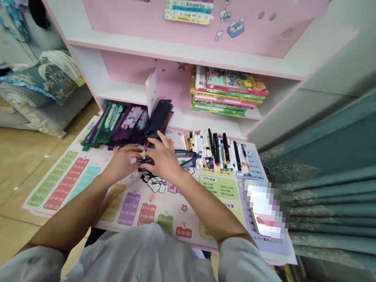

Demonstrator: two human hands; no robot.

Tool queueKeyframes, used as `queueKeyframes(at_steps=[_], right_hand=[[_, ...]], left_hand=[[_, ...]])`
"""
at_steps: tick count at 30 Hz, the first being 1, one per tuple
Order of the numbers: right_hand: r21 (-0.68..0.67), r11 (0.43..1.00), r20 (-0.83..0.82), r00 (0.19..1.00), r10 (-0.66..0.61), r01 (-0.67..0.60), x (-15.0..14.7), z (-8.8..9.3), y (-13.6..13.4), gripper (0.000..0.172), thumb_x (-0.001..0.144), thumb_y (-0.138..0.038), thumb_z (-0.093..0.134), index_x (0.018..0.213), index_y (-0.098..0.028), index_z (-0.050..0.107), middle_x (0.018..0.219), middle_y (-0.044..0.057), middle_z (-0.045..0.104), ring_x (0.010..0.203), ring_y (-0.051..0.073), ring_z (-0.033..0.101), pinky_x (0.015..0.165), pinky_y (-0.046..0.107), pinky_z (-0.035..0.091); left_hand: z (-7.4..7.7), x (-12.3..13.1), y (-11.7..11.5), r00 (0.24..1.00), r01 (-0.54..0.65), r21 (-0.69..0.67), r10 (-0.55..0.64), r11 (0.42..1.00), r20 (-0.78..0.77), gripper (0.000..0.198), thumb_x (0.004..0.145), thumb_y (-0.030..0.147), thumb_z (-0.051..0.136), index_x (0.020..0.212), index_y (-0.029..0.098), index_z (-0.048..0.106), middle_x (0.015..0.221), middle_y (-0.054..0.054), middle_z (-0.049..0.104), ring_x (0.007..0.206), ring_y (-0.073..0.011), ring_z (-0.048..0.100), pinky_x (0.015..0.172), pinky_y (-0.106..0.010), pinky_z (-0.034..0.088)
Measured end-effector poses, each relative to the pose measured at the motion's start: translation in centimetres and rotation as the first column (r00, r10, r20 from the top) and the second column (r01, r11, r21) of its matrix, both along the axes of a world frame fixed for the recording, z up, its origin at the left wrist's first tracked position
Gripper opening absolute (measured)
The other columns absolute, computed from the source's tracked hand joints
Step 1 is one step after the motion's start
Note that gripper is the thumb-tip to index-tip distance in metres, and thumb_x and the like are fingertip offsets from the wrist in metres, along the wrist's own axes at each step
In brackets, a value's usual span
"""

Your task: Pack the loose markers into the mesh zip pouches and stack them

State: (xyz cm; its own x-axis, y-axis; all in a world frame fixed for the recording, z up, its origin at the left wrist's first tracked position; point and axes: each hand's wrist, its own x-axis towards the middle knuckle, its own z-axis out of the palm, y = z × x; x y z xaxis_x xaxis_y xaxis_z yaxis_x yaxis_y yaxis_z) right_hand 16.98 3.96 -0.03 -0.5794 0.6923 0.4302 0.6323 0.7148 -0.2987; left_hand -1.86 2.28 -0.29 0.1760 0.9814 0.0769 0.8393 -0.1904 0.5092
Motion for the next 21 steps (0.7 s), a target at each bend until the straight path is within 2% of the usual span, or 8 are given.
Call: queueKeyframes(at_steps=[5,10,14,21], right_hand=[[-0.042,0.999,-0.028,1.000,0.006,-0.007,-0.8,-1.0,0.1,0.017,0.074,-0.030,0.080,0.087,-0.020,0.076,0.136,0.013,0.056,0.144,0.041,0.029,0.109,0.064,0.031],[-0.088,0.996,-0.065,0.998,0.010,-0.016,-0.8,-1.0,-0.1,0.017,0.074,-0.032,0.080,0.087,-0.022,0.076,0.135,0.011,0.057,0.144,0.040,0.028,0.110,0.063,0.028],[-0.116,0.993,-0.065,0.998,0.017,-0.025,-1.2,-0.9,-0.1,0.016,0.073,-0.031,0.081,0.086,-0.023,0.076,0.134,0.010,0.059,0.143,0.039,0.030,0.110,0.063,0.028],[-0.138,0.990,-0.043,0.999,0.018,-0.024,-1.7,-1.1,0.1,0.008,0.081,-0.024,0.072,0.088,-0.025,0.076,0.132,0.009,0.061,0.144,0.037,0.029,0.108,0.064,0.028]], left_hand=[[0.3,0.0,-0.3,1.000,0.019,-0.023,-0.019,1.000,-0.006,0.007,0.072,0.021,0.075,0.074,0.027,0.077,0.117,-0.006,0.072,0.128,-0.0332,0.053,0.114,-0.066,0.025],[0.3,0.1,-0.1,0.999,0.049,-0.041,-0.049,0.998,0.002,0.008,0.070,0.021,0.075,0.075,0.027,0.077,0.116,-0.005,0.073,0.126,-0.0340,0.055,0.112,-0.064,0.029],[0.1,-0.2,0.2,0.996,0.086,-0.026,-0.086,0.996,0.022,0.008,0.068,0.020,0.074,0.073,0.026,0.077,0.113,-0.006,0.074,0.124,-0.0331,0.057,0.110,-0.057,0.036],[-0.5,-1.3,0.9,0.983,0.160,-0.021,-0.157,0.987,0.094,0.006,0.067,0.023,0.075,0.072,0.025,0.076,0.110,-0.004,0.075,0.118,-0.0283,0.062,0.102,-0.044,0.047]])
